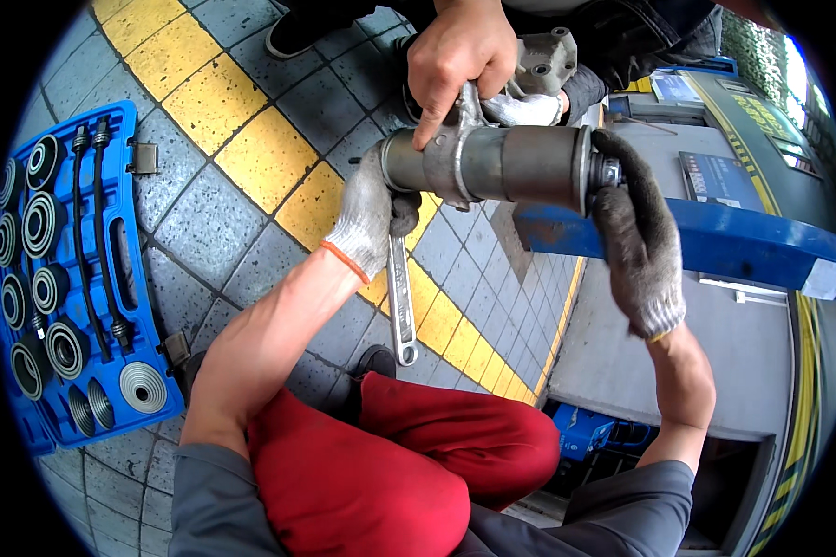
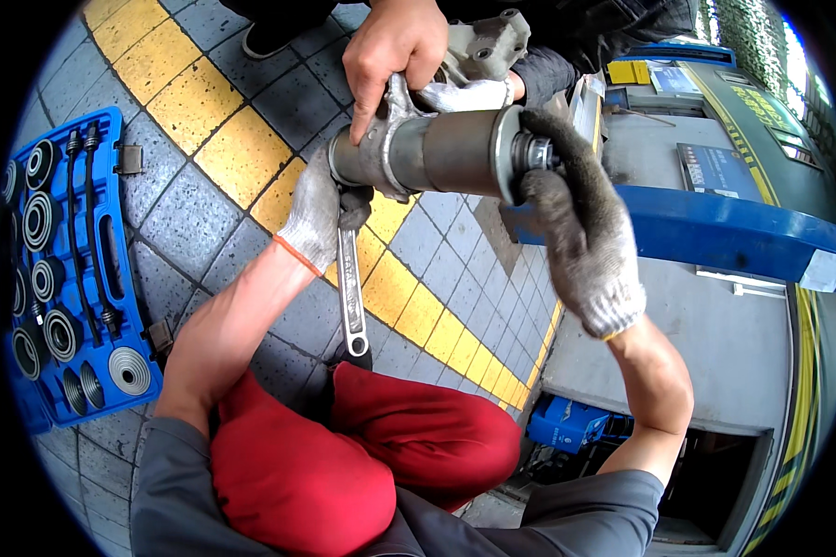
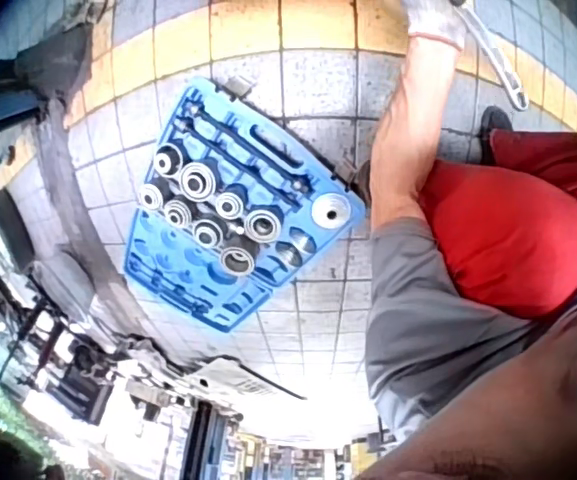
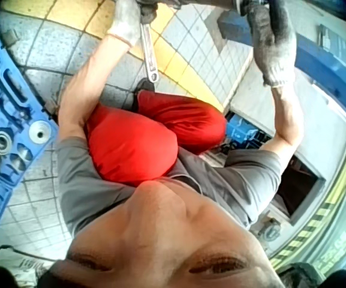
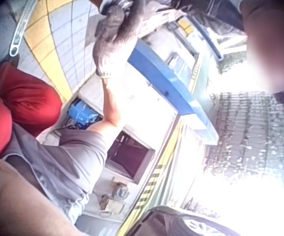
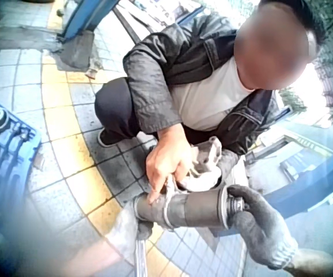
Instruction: The person sits on the floor and assembles a cylindrical mechanical component with a flange. They use a wrench to tighten bolts on the assembly while another person holds the part steady.
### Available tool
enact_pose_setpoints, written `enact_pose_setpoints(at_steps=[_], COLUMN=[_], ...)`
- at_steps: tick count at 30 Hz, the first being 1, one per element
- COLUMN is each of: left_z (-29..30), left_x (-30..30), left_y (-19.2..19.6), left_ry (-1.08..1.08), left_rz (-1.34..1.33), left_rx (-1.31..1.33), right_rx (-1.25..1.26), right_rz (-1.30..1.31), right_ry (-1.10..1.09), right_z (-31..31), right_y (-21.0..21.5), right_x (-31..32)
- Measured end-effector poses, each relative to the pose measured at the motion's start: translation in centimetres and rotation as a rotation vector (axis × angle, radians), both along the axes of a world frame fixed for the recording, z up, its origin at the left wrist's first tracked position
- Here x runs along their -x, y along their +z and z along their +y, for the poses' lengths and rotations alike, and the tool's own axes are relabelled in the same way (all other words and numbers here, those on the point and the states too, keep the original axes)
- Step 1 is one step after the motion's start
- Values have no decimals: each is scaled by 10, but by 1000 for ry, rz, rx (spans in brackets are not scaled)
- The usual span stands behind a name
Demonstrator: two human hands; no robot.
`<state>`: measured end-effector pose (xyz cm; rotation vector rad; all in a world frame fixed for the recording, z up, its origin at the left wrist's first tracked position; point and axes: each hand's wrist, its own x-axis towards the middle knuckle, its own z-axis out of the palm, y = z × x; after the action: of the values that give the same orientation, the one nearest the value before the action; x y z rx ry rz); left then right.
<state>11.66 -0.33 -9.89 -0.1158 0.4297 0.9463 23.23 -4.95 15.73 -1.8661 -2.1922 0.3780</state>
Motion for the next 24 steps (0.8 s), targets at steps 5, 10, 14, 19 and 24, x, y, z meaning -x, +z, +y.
enact_pose_setpoints(at_steps=[5, 10, 14, 19, 24], left_z=[5, -10, -14, -19, -22], left_x=[-6, 3, 7, 12, 8], left_y=[-17, -23, -10, -9, -3], left_ry=[-12, -70, -126, -165, -144], left_rz=[53, -4, -21, -65, -126], left_rx=[30, -89, -143, -159, -184], right_rx=[236, 290, 179, 128, 85], right_rz=[229, 194, 123, 78, -273], right_ry=[-472, -551, -483, -423, -187], right_z=[-14, -11, -8, 3, 9], right_y=[2, 18, 21, 30, 48], right_x=[47, 51, 51, 33, 15])
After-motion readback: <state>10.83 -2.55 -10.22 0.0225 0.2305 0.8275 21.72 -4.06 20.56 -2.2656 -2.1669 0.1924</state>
